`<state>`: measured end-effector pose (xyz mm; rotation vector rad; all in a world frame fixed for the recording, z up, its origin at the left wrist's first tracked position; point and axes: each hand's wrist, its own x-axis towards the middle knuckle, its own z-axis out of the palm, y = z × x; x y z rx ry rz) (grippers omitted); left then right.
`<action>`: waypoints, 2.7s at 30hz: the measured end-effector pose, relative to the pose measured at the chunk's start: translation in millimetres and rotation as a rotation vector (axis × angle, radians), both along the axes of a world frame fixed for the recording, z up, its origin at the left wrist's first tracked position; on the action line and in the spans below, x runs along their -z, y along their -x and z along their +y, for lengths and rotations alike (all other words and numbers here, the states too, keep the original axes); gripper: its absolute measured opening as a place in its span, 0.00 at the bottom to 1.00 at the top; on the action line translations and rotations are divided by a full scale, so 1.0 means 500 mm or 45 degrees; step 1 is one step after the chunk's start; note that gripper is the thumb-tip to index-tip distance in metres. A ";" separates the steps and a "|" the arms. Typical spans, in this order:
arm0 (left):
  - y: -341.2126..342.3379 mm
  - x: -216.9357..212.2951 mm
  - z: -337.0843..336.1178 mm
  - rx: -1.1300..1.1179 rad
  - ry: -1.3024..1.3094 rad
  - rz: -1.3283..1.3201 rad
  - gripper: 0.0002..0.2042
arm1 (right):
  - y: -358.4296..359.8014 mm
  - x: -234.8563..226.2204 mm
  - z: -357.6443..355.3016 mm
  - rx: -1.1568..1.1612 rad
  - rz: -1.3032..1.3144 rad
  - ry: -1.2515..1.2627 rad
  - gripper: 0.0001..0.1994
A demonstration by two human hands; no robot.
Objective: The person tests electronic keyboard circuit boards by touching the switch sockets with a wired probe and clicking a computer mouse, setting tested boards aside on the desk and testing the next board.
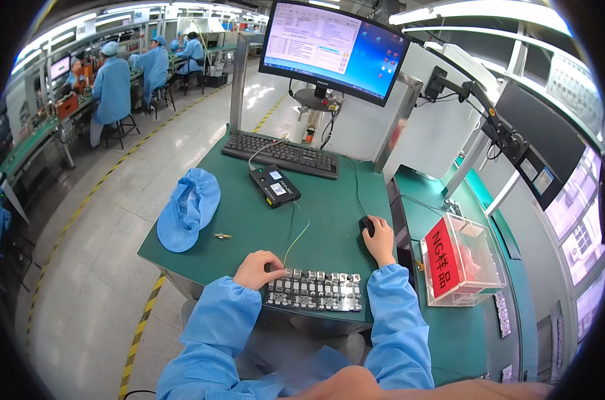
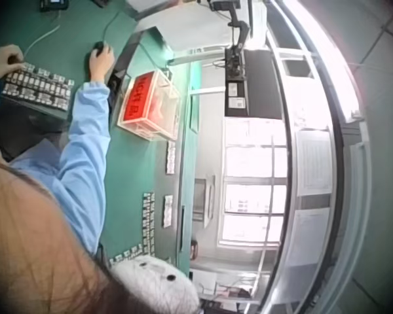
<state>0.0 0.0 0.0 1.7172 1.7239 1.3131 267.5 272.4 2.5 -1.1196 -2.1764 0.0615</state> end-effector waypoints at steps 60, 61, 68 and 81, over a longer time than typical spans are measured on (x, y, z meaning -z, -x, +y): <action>0.005 0.005 0.000 0.008 -0.044 0.045 0.09 | 0.005 0.003 -0.011 0.022 0.006 -0.034 0.20; 0.004 0.007 0.001 0.014 -0.030 0.033 0.09 | 0.004 0.004 -0.011 0.020 0.008 -0.039 0.20; 0.000 -0.009 -0.005 0.000 0.035 0.065 0.09 | 0.003 0.012 -0.004 0.011 0.012 -0.149 0.20; 0.002 -0.012 -0.002 -0.002 0.027 0.092 0.10 | 0.005 0.010 -0.002 0.016 0.003 -0.125 0.20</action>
